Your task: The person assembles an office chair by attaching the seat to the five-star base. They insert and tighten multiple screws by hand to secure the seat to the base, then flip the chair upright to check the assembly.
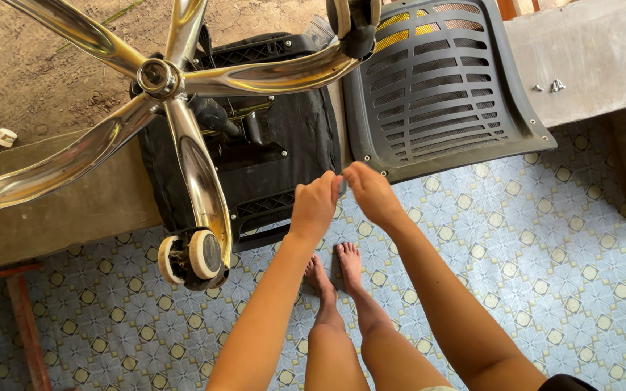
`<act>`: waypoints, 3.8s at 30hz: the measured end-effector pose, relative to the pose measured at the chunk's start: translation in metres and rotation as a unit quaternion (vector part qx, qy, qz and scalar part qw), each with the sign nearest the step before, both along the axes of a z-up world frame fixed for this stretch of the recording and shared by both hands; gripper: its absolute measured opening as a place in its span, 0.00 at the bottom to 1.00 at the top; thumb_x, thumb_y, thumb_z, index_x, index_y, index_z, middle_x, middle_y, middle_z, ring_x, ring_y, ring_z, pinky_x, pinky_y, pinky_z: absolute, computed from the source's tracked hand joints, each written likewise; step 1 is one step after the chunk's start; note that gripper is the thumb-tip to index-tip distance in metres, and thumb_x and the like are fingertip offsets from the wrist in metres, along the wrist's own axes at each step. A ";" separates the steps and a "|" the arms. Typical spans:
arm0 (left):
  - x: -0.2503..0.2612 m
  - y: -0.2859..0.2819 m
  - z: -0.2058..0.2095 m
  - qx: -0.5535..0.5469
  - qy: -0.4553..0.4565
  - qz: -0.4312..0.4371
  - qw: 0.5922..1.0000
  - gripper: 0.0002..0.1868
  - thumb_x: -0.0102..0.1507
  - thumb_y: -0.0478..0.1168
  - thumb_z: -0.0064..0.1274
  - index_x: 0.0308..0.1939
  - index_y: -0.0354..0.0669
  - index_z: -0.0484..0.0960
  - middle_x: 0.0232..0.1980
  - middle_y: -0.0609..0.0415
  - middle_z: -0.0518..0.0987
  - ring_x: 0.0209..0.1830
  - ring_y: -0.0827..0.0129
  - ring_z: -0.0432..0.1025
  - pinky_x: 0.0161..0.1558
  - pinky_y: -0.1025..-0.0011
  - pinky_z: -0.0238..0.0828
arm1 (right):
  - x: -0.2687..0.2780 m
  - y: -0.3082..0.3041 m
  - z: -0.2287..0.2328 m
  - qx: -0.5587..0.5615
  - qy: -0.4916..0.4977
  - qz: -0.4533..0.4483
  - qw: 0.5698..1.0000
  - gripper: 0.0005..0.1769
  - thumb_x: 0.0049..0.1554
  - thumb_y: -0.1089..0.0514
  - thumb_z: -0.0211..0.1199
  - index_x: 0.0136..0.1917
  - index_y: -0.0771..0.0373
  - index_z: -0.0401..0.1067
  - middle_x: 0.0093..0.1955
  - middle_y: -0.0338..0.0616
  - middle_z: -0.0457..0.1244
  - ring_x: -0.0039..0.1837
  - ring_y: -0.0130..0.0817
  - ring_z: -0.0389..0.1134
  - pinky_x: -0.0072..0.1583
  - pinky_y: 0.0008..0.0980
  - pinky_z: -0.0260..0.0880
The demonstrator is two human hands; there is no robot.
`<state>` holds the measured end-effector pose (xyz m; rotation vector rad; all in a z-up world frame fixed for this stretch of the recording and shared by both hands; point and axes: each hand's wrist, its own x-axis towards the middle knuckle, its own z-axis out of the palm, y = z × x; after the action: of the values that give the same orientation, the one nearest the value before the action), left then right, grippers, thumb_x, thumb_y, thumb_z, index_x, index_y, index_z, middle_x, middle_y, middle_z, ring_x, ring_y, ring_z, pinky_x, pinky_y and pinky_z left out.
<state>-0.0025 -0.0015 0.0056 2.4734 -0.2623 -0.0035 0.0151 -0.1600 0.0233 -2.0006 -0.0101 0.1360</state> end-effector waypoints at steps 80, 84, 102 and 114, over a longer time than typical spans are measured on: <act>0.289 -0.631 -0.203 0.192 0.066 -0.134 0.970 0.21 0.53 0.38 0.66 0.48 0.53 0.78 0.49 0.55 0.77 0.53 0.55 0.73 0.49 0.54 0.68 | 0.208 -0.709 -0.269 -0.086 0.151 -0.369 0.913 0.10 0.50 0.53 0.69 0.43 0.59 0.77 0.40 0.44 0.71 0.45 0.39 0.73 0.48 0.40 0.72; 0.291 -0.629 -0.212 0.208 0.088 -0.136 0.965 0.15 0.56 0.39 0.66 0.43 0.50 0.77 0.43 0.57 0.79 0.49 0.58 0.75 0.48 0.54 0.69 | 0.228 -0.723 -0.257 -0.145 0.186 -0.324 0.916 0.08 0.51 0.53 0.69 0.42 0.57 0.77 0.42 0.44 0.71 0.48 0.42 0.72 0.49 0.43 0.71; 0.277 -0.652 -0.259 0.011 0.177 0.089 0.980 0.08 0.61 0.40 0.60 0.40 0.43 0.79 0.37 0.51 0.82 0.38 0.56 0.78 0.42 0.59 0.74 | 0.234 -0.712 -0.256 -0.149 0.187 -0.290 0.927 0.11 0.52 0.51 0.70 0.44 0.57 0.74 0.43 0.42 0.68 0.49 0.42 0.71 0.49 0.42 0.70; 0.263 -0.635 -0.265 -0.011 0.176 0.116 0.978 0.10 0.60 0.37 0.57 0.44 0.42 0.80 0.41 0.48 0.81 0.41 0.55 0.78 0.46 0.59 0.74 | 0.222 -0.720 -0.260 -0.116 0.177 -0.322 0.923 0.19 0.47 0.45 0.74 0.45 0.59 0.75 0.39 0.41 0.68 0.45 0.38 0.71 0.48 0.39 0.70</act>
<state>0.2603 -0.6361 -0.2598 2.4135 0.1777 -0.3330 0.2369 -0.8800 -0.2371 -2.0806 0.9245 0.0736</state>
